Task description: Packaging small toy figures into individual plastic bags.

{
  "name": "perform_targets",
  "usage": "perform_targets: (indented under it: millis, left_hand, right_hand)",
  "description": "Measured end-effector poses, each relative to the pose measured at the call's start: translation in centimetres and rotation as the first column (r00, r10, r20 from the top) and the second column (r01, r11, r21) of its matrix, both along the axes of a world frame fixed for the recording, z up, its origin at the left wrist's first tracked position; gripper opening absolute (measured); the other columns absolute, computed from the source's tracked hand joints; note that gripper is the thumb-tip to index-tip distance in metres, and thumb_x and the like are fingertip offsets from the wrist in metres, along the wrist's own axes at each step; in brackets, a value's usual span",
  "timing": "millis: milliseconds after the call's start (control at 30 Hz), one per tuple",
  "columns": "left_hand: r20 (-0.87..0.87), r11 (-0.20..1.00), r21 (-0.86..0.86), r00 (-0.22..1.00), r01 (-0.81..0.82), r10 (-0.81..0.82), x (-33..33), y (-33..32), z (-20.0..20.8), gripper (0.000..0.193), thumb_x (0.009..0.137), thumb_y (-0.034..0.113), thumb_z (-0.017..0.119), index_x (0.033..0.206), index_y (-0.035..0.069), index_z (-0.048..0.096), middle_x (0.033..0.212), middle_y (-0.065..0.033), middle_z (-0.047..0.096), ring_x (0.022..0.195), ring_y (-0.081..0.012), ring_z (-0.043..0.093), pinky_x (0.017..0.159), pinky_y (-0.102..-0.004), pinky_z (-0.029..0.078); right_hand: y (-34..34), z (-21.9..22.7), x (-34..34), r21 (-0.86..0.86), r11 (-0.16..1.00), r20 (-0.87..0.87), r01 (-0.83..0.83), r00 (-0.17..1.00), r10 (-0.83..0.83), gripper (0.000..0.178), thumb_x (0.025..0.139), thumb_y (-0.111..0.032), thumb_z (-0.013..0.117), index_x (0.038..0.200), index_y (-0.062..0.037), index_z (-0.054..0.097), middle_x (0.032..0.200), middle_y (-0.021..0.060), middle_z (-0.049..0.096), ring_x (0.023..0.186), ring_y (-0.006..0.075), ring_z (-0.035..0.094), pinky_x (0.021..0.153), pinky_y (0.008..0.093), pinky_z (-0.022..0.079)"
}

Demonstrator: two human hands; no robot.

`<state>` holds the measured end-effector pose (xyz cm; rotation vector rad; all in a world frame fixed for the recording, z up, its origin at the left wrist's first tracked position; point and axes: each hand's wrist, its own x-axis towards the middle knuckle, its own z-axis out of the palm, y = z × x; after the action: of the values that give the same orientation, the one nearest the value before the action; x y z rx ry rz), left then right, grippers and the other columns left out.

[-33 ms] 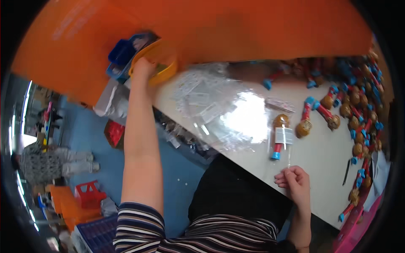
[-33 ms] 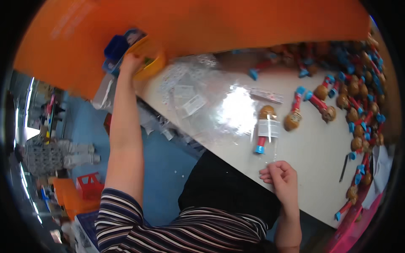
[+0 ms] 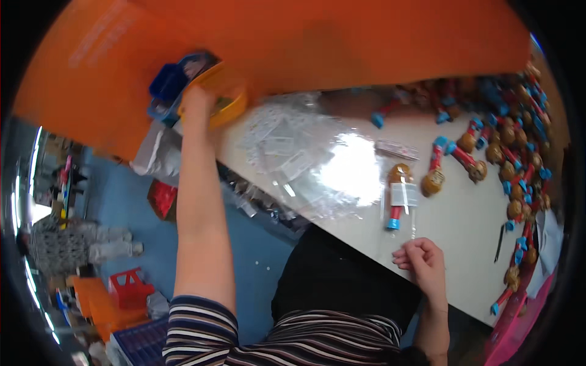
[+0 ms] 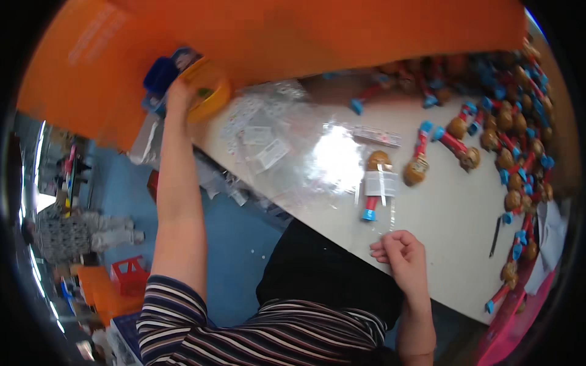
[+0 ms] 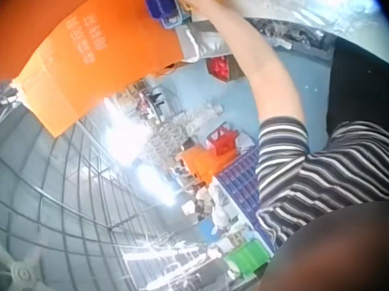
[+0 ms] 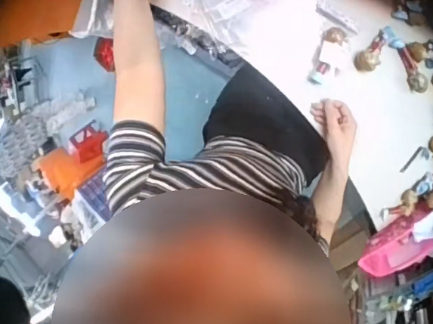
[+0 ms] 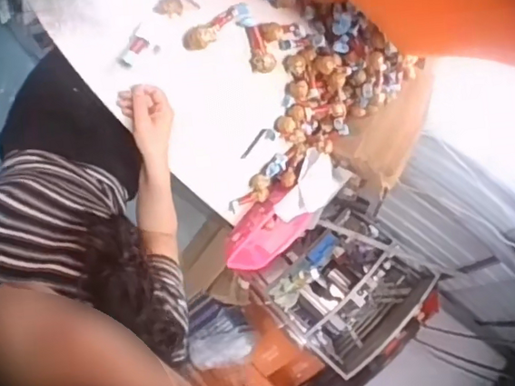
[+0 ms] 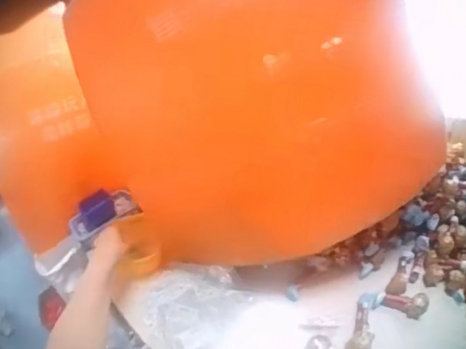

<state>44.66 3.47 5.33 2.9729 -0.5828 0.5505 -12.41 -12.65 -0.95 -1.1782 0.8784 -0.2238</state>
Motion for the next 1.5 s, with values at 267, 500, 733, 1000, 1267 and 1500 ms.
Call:
perform_targets:
  millis: [267, 500, 733, 1000, 1267, 1500]
  left_hand:
    - [0.284, 0.372, -0.401, 0.5, 0.837, -0.818, -29.0, -1.8, -1.6, 0.022, 0.072, 0.003, 0.075, 0.093, 0.006, 0.069, 0.107, -0.0153, 0.068, 0.103, -0.0343, 0.065, 0.092, -0.0431, 0.051]
    - [0.047, 0.061, -0.505, 0.098, 0.861, -0.994, -36.3, -3.3, -5.9, 0.037, 0.072, 0.007, 0.07, 0.109, 0.01, 0.069, 0.115, -0.0128, 0.063, 0.104, -0.0335, 0.063, 0.085, -0.0415, 0.052]
    - [0.055, 0.07, -0.545, 0.119, 0.835, -0.991, -36.7, -2.6, -8.9, 0.029, 0.07, 0.007, 0.073, 0.099, 0.008, 0.069, 0.101, -0.0113, 0.064, 0.09, -0.0308, 0.064, 0.075, -0.0385, 0.051]
    - [-0.026, 0.165, -0.679, 0.202, 0.715, -0.979, -37.9, -2.2, -8.8, 0.025, 0.073, 0.004, 0.078, 0.095, 0.008, 0.069, 0.1, -0.0097, 0.065, 0.09, -0.029, 0.064, 0.077, -0.0379, 0.052]
    - [0.138, 0.018, -0.676, 0.151, 0.737, -0.979, -37.8, -1.8, -9.4, 0.023, 0.071, 0.001, 0.078, 0.092, 0.007, 0.068, 0.103, -0.0078, 0.07, 0.099, -0.0291, 0.065, 0.081, -0.0366, 0.053]
    - [-0.029, 0.142, -0.799, 0.199, 0.584, -0.98, -37.6, -1.8, -9.1, 0.02, 0.074, -0.002, 0.074, 0.089, 0.007, 0.067, 0.093, -0.005, 0.069, 0.093, -0.0278, 0.065, 0.081, -0.0352, 0.049]
  right_hand:
    - [-1.6, 0.9, -1.6, -0.54, 0.841, -0.071, -0.033, 0.997, -0.007, 0.017, 0.093, -0.009, 0.064, 0.106, 0.0013, 0.062, 0.088, 0.0118, 0.069, 0.072, 0.0163, 0.066, 0.066, 0.0254, 0.054]
    - [-3.6, 1.4, -0.6, -0.981, -0.049, -0.192, -0.186, 0.93, 0.315, 0.027, 0.075, -0.003, 0.075, 0.101, -0.0067, 0.069, 0.103, 0.0134, 0.066, 0.078, 0.0254, 0.066, 0.064, 0.0311, 0.055]
    - [-4.1, 0.2, -0.6, -0.974, 0.106, -0.146, -0.201, 0.91, 0.387, 0.019, 0.075, -0.008, 0.078, 0.093, -0.0099, 0.072, 0.113, 0.0115, 0.064, 0.085, 0.0252, 0.065, 0.069, 0.0321, 0.055]
    - [-4.4, 0.2, -0.2, -0.947, 0.287, -0.009, -0.148, 0.901, 0.435, 0.018, 0.072, -0.007, 0.079, 0.087, -0.0072, 0.069, 0.115, 0.0096, 0.065, 0.084, 0.023, 0.063, 0.068, 0.0316, 0.055]
    - [-4.5, 0.0, -0.3, -0.996, -0.007, -0.08, -0.09, 0.845, 0.528, 0.016, 0.072, -0.006, 0.077, 0.084, -0.0061, 0.067, 0.103, 0.0058, 0.07, 0.077, 0.0246, 0.065, 0.066, 0.0337, 0.055]
    - [-4.4, -0.1, -0.9, -0.875, 0.403, -0.051, -0.268, 0.878, 0.475, 0.011, 0.078, -0.005, 0.074, 0.086, -0.0042, 0.067, 0.092, 0.0089, 0.068, 0.074, 0.0245, 0.063, 0.066, 0.0306, 0.051]
